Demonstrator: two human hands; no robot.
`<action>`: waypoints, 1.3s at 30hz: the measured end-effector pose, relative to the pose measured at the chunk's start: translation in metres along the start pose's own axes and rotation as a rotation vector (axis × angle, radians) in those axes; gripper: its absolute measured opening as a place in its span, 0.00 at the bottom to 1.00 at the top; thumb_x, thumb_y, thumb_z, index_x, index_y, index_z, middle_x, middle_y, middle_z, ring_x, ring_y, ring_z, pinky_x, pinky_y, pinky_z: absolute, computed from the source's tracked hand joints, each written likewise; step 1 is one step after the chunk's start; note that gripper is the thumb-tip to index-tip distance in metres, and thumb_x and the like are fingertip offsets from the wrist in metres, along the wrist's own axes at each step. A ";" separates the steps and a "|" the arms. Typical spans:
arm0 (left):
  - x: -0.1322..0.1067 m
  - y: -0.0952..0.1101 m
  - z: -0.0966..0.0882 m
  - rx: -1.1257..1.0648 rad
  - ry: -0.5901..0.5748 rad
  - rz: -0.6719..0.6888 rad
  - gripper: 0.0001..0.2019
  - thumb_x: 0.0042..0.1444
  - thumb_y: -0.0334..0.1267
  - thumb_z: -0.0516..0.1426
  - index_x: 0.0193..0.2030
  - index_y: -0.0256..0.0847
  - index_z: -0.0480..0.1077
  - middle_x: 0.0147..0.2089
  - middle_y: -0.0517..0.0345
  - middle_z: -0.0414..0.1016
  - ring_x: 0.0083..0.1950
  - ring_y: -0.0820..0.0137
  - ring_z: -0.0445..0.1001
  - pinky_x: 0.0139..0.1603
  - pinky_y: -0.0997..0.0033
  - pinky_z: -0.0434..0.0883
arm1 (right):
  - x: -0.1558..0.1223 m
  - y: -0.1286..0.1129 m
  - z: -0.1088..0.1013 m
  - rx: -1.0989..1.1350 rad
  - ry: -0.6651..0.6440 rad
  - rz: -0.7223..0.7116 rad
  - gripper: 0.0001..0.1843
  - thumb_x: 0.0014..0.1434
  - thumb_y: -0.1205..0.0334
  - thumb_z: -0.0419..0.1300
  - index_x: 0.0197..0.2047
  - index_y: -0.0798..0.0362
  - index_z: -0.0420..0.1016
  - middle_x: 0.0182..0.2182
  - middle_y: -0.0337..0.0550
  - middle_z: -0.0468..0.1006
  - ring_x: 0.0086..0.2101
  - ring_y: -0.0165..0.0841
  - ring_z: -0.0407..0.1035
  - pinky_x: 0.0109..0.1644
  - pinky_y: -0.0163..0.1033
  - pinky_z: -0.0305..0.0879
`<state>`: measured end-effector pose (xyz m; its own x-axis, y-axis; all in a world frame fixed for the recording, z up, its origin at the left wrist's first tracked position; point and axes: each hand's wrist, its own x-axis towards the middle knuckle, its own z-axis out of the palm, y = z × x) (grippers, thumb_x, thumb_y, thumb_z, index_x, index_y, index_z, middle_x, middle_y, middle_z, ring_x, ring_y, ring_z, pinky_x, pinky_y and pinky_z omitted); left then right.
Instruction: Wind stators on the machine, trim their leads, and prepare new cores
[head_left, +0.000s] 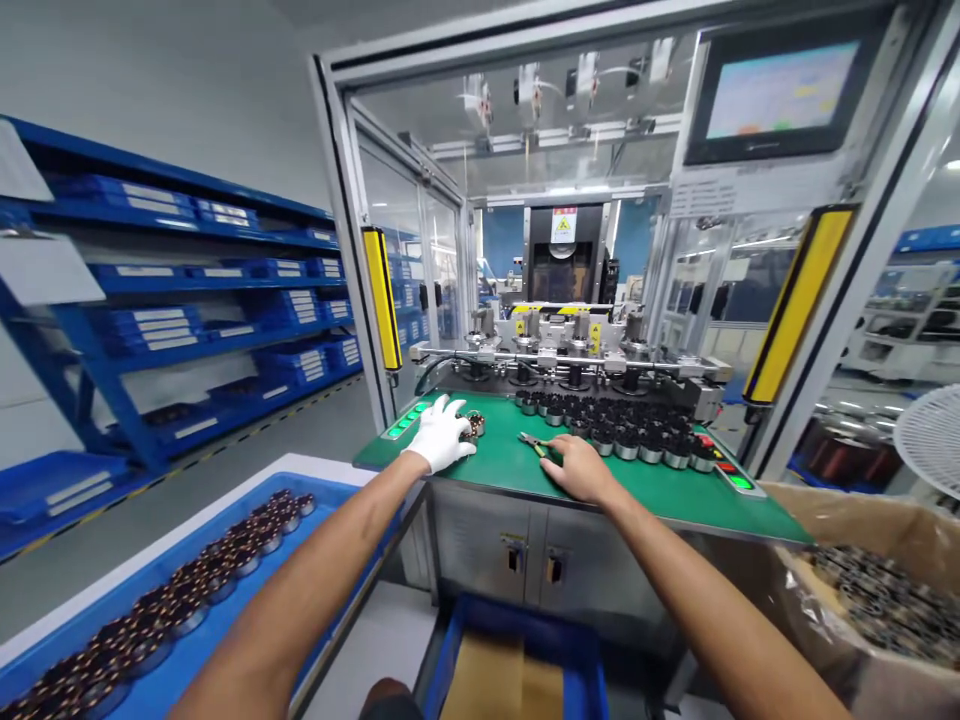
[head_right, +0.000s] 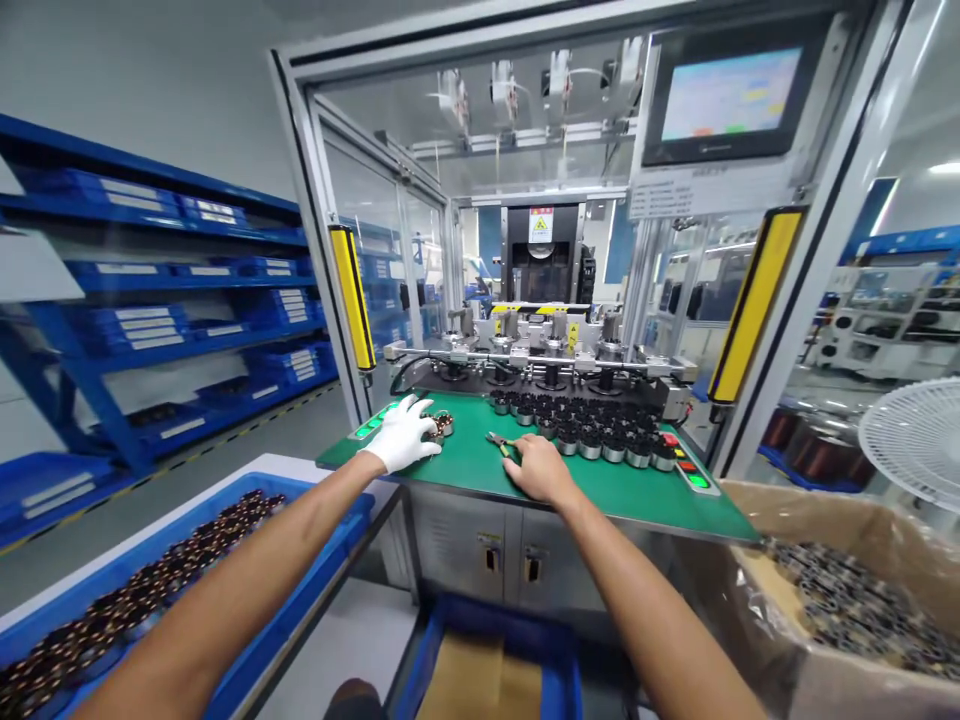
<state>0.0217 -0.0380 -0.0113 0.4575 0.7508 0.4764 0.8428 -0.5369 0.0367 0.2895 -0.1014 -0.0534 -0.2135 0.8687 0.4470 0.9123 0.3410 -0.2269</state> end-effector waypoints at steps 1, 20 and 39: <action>-0.002 0.002 0.000 -0.027 0.015 -0.010 0.09 0.45 0.40 0.67 0.32 0.39 0.76 0.64 0.43 0.68 0.68 0.41 0.58 0.63 0.36 0.62 | 0.001 0.000 -0.001 0.032 0.032 -0.006 0.15 0.65 0.55 0.60 0.49 0.56 0.73 0.48 0.46 0.76 0.47 0.37 0.72 0.53 0.51 0.70; -0.175 0.131 -0.052 -0.287 0.359 0.338 0.13 0.57 0.25 0.55 0.49 0.36 0.67 0.56 0.36 0.74 0.54 0.56 0.77 0.50 0.60 0.78 | -0.150 -0.126 -0.028 0.898 0.274 -0.089 0.05 0.60 0.71 0.61 0.37 0.53 0.78 0.31 0.44 0.78 0.33 0.32 0.72 0.37 0.36 0.69; -0.183 0.138 -0.037 -1.363 -0.060 -0.209 0.15 0.44 0.25 0.63 0.36 0.42 0.65 0.58 0.46 0.71 0.56 0.61 0.76 0.54 0.62 0.75 | -0.199 -0.127 -0.024 1.180 -0.240 0.219 0.08 0.60 0.62 0.62 0.30 0.54 0.75 0.20 0.36 0.72 0.20 0.25 0.65 0.25 0.30 0.62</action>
<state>0.0437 -0.2635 -0.0607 0.3987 0.8597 0.3193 -0.0289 -0.3362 0.9414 0.2246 -0.3259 -0.0924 -0.2682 0.9503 0.1580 0.0868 0.1872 -0.9785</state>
